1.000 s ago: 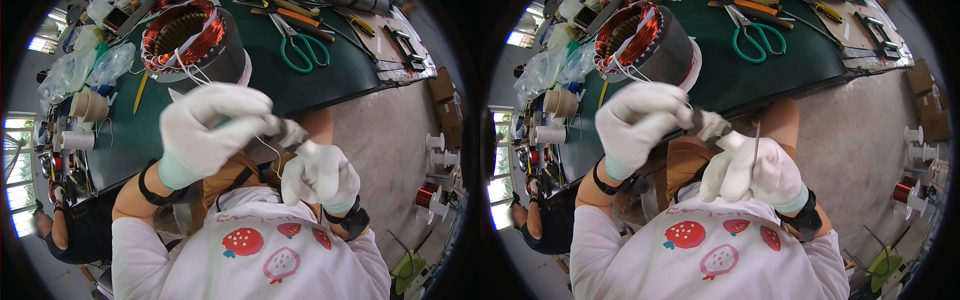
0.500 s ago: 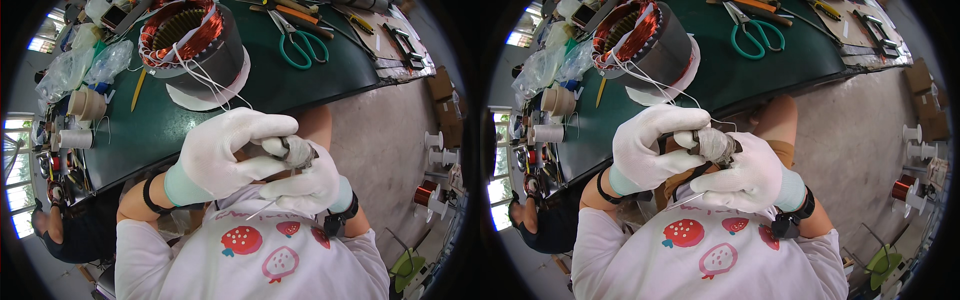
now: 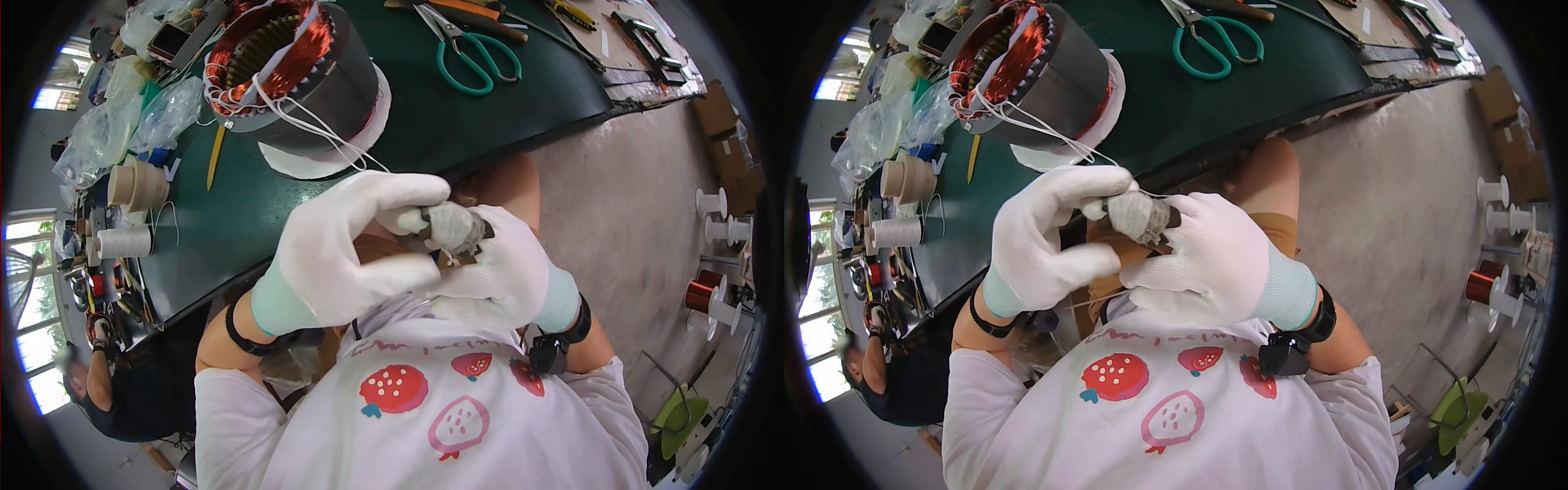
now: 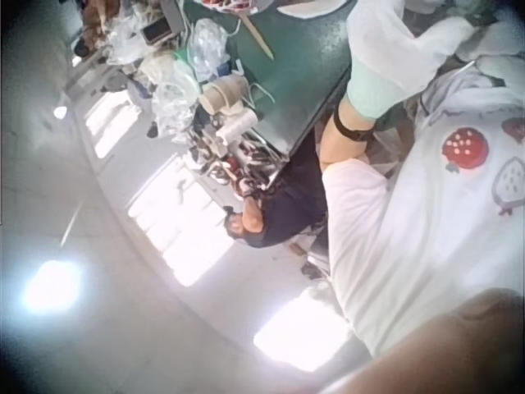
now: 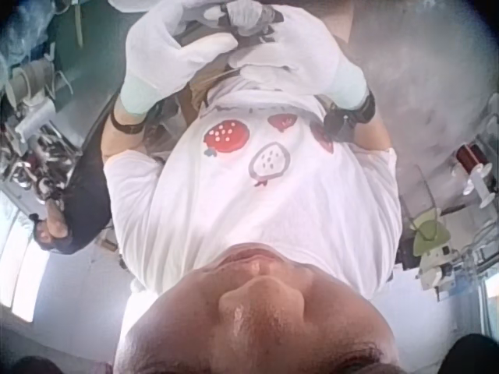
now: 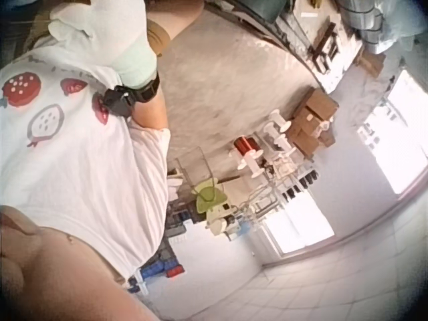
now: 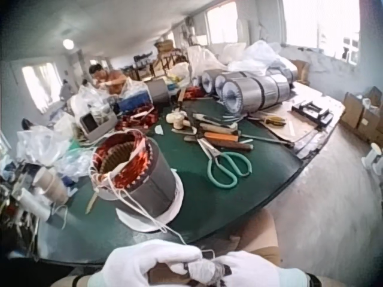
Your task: Manually lacing and tying copper windings on a motor stator followed by shaping it with a mallet.
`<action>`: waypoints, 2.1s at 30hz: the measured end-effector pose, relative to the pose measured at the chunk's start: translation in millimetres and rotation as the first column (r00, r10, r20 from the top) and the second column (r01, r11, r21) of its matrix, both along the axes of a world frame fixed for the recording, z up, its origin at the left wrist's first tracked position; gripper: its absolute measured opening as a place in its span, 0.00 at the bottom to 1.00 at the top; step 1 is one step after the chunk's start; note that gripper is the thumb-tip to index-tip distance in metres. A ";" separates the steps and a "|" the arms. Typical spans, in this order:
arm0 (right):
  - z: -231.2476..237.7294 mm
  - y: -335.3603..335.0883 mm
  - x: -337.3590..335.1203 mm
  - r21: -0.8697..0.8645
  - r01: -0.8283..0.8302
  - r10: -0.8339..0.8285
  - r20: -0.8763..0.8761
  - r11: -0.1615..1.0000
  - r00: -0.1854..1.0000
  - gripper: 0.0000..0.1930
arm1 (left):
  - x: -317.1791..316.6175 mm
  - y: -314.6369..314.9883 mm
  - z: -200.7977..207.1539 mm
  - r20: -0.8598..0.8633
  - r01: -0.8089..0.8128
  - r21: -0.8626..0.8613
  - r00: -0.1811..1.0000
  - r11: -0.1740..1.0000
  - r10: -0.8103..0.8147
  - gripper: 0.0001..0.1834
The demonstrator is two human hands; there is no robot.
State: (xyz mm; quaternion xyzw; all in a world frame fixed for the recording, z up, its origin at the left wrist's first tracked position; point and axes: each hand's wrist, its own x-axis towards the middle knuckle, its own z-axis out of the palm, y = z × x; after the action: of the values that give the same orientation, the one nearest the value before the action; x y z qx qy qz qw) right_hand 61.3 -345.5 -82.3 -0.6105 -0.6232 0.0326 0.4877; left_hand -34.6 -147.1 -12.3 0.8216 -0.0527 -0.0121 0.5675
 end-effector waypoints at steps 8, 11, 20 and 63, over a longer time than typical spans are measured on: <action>6.2 1.1 -5.5 0.027 -0.021 0.022 -0.041 0.999 0.999 0.08 | -0.3 2.0 -10.7 -0.076 -0.122 -0.109 0.991 0.987 0.114 0.20; 4.3 -8.8 -7.6 -0.118 -0.075 0.054 -0.170 0.990 0.984 0.07 | 9.6 -0.2 -8.1 0.376 -0.079 0.389 0.923 0.918 -0.080 0.29; -12.9 2.9 -22.7 0.258 -0.251 0.354 -0.528 0.933 0.772 0.10 | 14.0 -6.0 -12.1 0.421 0.058 0.385 0.877 0.921 -0.231 0.26; -27.1 4.6 -26.8 0.731 0.145 0.612 -0.427 0.667 -0.666 0.20 | 13.5 -4.5 -17.8 -0.240 -0.193 -0.341 0.964 0.920 0.114 0.22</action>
State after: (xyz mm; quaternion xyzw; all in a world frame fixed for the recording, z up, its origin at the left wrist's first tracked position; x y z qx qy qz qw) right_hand 34.4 -340.8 -109.4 0.1403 -0.0160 0.5550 0.8198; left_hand -21.1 -151.6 -30.1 0.6986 0.0728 -0.0466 0.7102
